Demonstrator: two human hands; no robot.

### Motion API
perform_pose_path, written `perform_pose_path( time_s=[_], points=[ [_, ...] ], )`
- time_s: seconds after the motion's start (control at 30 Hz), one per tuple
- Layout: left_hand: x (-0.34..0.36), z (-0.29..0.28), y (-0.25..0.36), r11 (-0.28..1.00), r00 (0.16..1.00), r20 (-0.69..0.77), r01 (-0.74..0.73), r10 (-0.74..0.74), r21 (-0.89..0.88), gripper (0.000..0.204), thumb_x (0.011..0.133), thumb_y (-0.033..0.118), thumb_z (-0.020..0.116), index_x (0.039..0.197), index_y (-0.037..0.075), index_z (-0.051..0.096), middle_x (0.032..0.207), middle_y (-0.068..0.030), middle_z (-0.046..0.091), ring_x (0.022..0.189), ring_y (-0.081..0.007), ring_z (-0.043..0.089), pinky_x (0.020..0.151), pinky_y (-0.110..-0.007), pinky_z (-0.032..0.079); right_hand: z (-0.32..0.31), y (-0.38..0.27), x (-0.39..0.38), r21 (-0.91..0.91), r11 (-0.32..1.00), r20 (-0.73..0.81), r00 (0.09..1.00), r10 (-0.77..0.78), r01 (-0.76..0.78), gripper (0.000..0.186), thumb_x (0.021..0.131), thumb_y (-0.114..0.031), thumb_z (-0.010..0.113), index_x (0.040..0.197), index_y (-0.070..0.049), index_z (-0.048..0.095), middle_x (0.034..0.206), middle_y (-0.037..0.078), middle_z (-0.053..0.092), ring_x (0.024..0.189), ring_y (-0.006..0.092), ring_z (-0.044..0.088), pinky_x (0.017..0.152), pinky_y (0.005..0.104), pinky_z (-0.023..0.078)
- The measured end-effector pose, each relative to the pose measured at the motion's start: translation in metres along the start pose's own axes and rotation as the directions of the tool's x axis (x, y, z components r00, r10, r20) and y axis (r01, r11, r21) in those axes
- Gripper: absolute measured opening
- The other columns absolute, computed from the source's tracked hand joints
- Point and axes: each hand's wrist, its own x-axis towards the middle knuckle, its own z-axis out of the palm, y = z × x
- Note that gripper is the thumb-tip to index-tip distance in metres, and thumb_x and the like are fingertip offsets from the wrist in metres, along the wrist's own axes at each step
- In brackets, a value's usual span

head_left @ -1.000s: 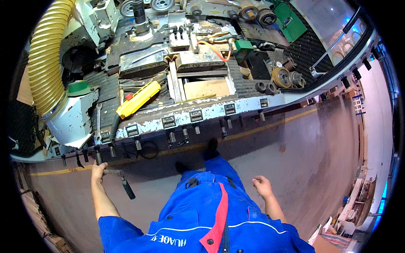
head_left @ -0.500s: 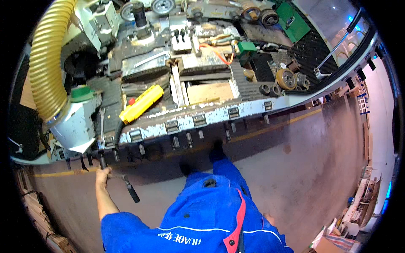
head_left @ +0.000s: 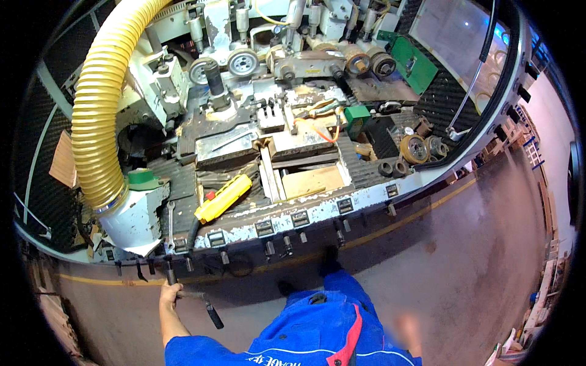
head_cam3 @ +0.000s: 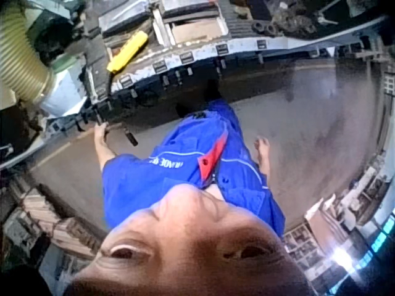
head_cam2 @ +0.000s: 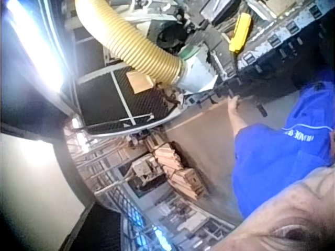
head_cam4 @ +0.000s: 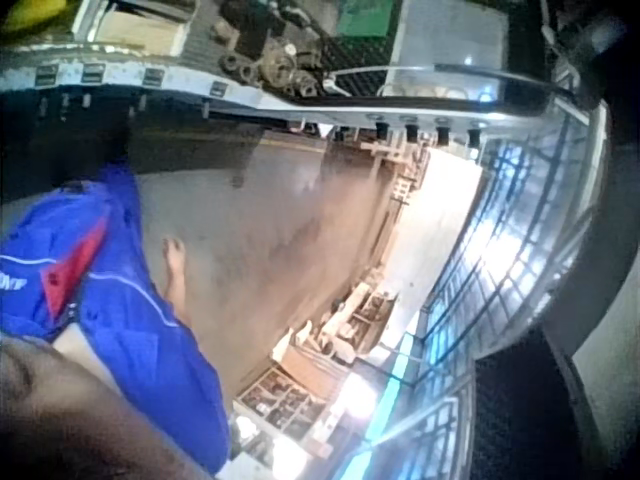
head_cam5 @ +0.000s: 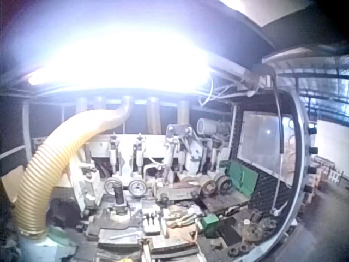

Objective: The person adjusts components on a woodworking machine using a wrench and a dial indicator, then operates the control panel and feeds a wooden plank through the machine.

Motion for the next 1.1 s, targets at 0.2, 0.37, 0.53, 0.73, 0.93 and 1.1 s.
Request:
perform_pose_path(
  time_s=[0.2, 0.37, 0.53, 0.73, 0.93, 1.1],
  points=[
    [0.012, 0.001, -0.001, 1.0, 0.999, 0.041, 0.005, -0.006, 0.025, 0.033, 0.074, 0.003, 0.073, 0.105, 0.011, 0.062, 0.078, -0.0022, 0.059, 0.062, -0.0173, 0.058, 0.053, -0.037, 0.045, 0.03, 0.067, -0.04, -0.016, 0.998, 0.063, 0.996, 0.059, -0.058, 0.02, 0.09, -0.023, 0.069, 0.102, -0.008, 0.075, 0.099, 0.015, 0.073, 0.09, 0.0326, 0.069, 0.081, 0.0482, 0.054],
    [0.005, 0.002, -0.004, 0.996, 0.993, 0.113, 0.034, -0.025, -0.077, 0.034, 0.074, 0.005, 0.074, 0.104, 0.012, 0.06, 0.076, -0.0024, 0.06, 0.058, -0.0191, 0.06, 0.049, -0.036, 0.047, 0.019, 0.048, -0.036, 0.09, 0.96, 0.206, 0.948, 0.243, -0.266, 0.025, 0.09, -0.024, 0.071, 0.108, -0.007, 0.073, 0.102, 0.015, 0.073, 0.093, 0.0305, 0.069, 0.083, 0.0458, 0.055],
    [0.009, -0.037, -0.136, 0.967, 0.968, 0.001, 0.251, -0.251, 0.035, 0.038, 0.069, 0.0, 0.069, 0.103, 0.01, 0.058, 0.081, -0.0034, 0.055, 0.068, -0.0225, 0.057, 0.055, -0.042, 0.047, 0.01, 0.037, -0.031, 0.134, 0.915, 0.324, 0.889, 0.323, -0.381, 0.03, 0.091, -0.025, 0.072, 0.113, -0.005, 0.071, 0.105, 0.015, 0.074, 0.095, 0.0283, 0.07, 0.085, 0.0434, 0.055],
    [-0.092, 0.008, -0.139, 0.971, 0.945, -0.299, 0.186, -0.135, 0.148, 0.035, 0.069, -0.004, 0.065, 0.102, 0.006, 0.058, 0.081, -0.0028, 0.053, 0.071, -0.0188, 0.056, 0.063, -0.037, 0.047, -0.011, 0.026, 0.021, 0.124, 0.747, 0.543, 0.675, 0.499, -0.653, 0.038, 0.091, -0.027, 0.075, 0.12, -0.004, 0.069, 0.109, 0.014, 0.074, 0.098, 0.0257, 0.071, 0.087, 0.0405, 0.056],
    [-0.145, 0.044, -0.113, 0.99, 0.892, -0.44, -0.048, 0.1, 0.129, 0.024, 0.07, -0.001, 0.064, 0.093, 0.006, 0.058, 0.078, 0.0003, 0.051, 0.071, -0.0146, 0.049, 0.065, -0.033, 0.045, -0.066, -0.103, 0.215, 0.295, 0.878, 0.41, 0.879, 0.241, -0.378, 0.045, 0.092, -0.029, 0.077, 0.127, -0.003, 0.067, 0.113, 0.014, 0.075, 0.101, 0.0231, 0.072, 0.09, 0.0376, 0.057],
    [-0.168, 0.079, -0.054, 0.958, 0.888, -0.411, -0.269, 0.208, -0.096, 0.025, 0.072, -0.001, 0.065, 0.095, 0.006, 0.059, 0.082, 0.0019, 0.052, 0.073, -0.0119, 0.049, 0.066, -0.031, 0.044, -0.124, -0.308, 0.278, 0.649, 0.761, 0.334, 0.901, -0.277, -0.007, 0.052, 0.092, -0.03, 0.079, 0.133, -0.001, 0.065, 0.116, 0.014, 0.075, 0.103, 0.0209, 0.072, 0.092, 0.0352, 0.057]
  ],
)
